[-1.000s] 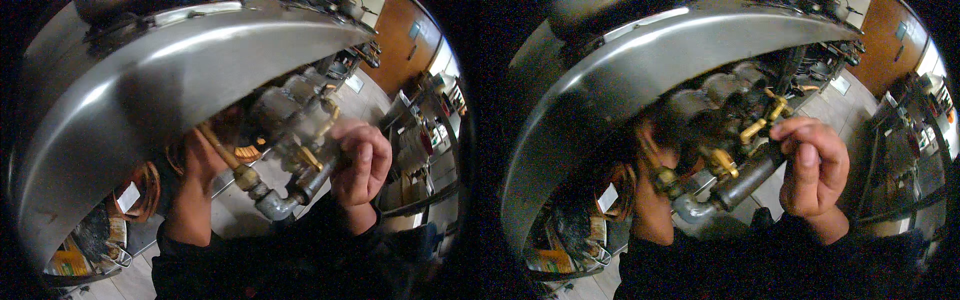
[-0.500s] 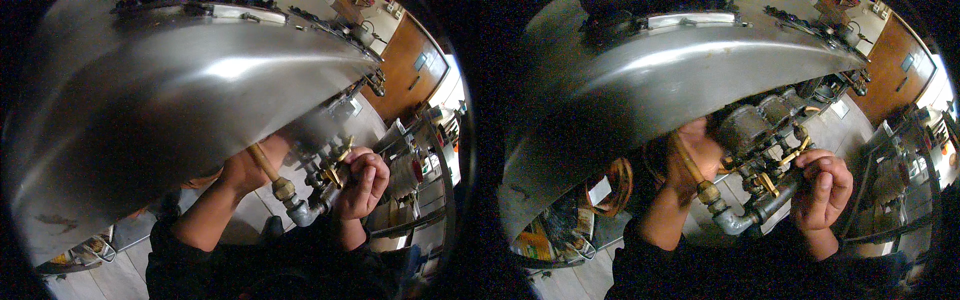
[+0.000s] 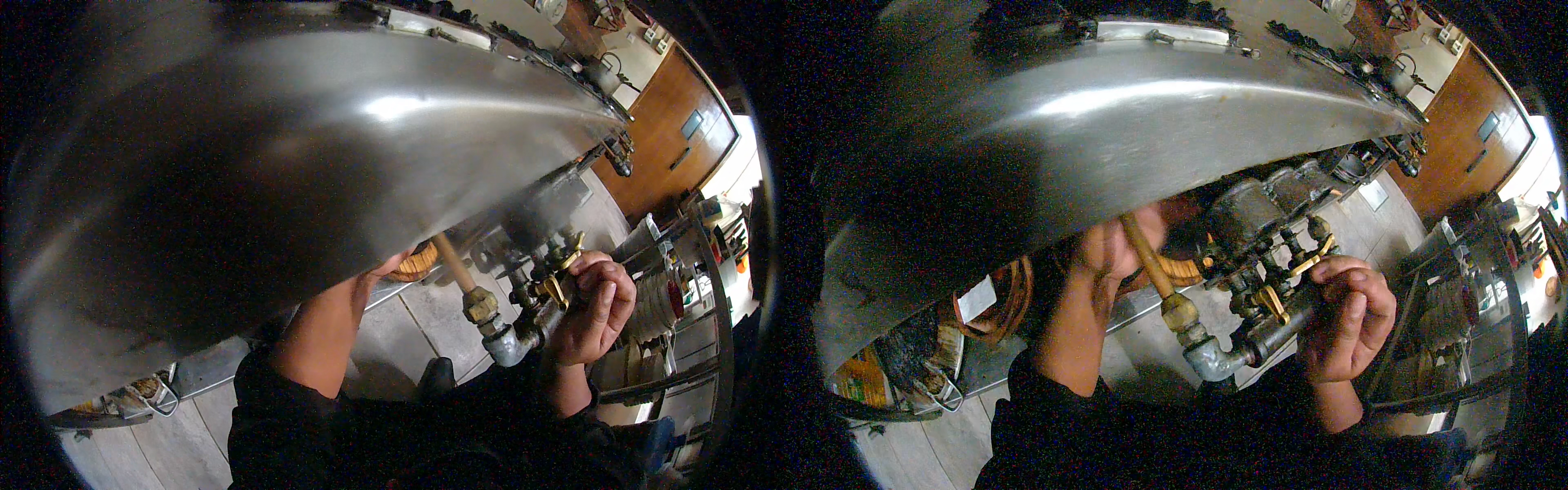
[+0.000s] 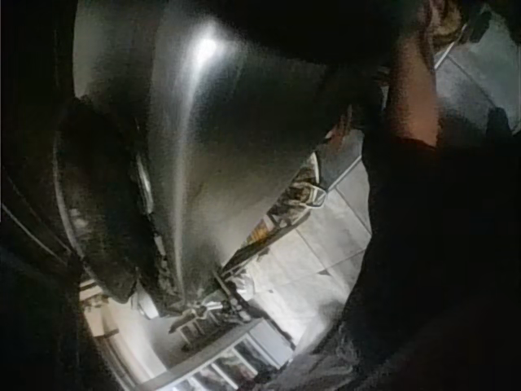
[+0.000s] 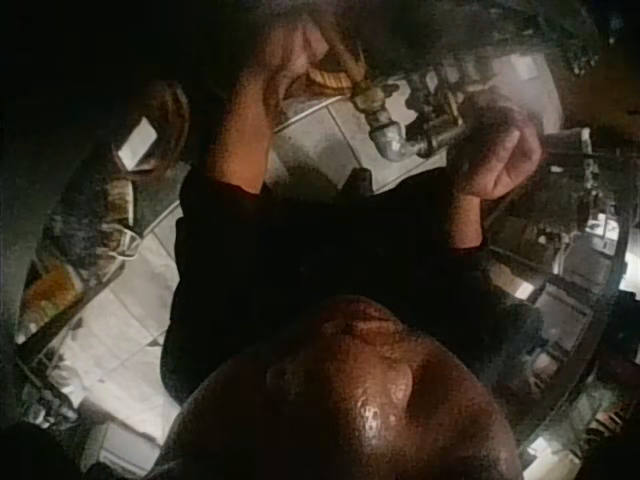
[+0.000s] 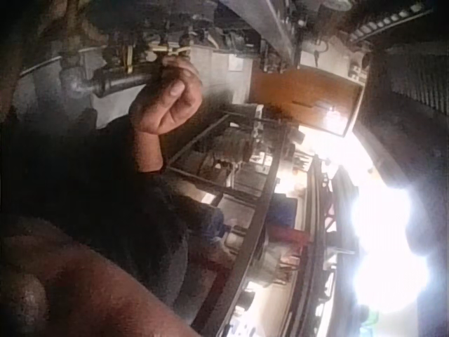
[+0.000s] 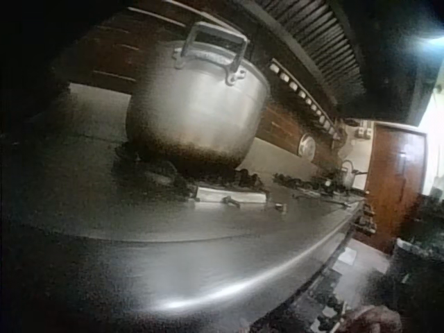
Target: The person is repairing a pipe system under a large metal appliance. They use a wrench to tighten connections and adjust valves on the pipes.
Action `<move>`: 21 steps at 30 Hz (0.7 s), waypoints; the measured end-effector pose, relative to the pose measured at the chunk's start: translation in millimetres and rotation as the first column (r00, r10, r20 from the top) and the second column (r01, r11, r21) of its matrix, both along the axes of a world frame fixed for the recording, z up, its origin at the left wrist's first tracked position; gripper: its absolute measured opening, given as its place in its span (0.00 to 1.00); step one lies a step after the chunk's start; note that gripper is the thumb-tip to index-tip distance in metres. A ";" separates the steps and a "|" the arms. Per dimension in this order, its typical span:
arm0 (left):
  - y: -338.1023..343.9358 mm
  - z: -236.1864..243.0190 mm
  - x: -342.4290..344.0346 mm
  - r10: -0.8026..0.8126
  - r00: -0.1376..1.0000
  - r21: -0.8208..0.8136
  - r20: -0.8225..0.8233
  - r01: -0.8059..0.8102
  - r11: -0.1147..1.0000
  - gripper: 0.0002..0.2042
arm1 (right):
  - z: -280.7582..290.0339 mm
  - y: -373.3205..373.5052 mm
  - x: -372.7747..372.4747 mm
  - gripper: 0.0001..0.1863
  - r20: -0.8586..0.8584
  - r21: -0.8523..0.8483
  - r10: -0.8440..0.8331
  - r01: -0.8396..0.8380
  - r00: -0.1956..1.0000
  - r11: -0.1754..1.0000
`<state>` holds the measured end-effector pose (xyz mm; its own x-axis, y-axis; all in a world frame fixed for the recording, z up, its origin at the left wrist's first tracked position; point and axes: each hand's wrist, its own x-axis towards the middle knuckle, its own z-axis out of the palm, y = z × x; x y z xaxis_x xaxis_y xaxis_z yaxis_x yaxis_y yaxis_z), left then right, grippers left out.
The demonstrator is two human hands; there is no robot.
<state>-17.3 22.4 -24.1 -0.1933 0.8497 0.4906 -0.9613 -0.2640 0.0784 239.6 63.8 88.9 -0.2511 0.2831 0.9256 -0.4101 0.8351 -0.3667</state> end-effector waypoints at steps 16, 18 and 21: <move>-14.5 53.1 41.2 0.357 0.898 -0.336 -0.259 -0.430 0.838 0.17 | -0.9 1.1 3.2 0.10 0.023 -0.010 -0.011 0.011 1.000 1.000; -15.3 50.3 39.6 0.313 0.915 -0.317 -0.253 -0.384 0.867 0.16 | -0.4 0.9 4.0 0.10 0.023 -0.008 -0.022 0.022 1.000 1.000; -12.6 24.3 23.4 0.268 0.901 -0.087 -0.341 -0.314 0.946 0.19 | -0.8 0.2 3.0 0.10 0.009 -0.009 -0.032 0.032 0.999 0.999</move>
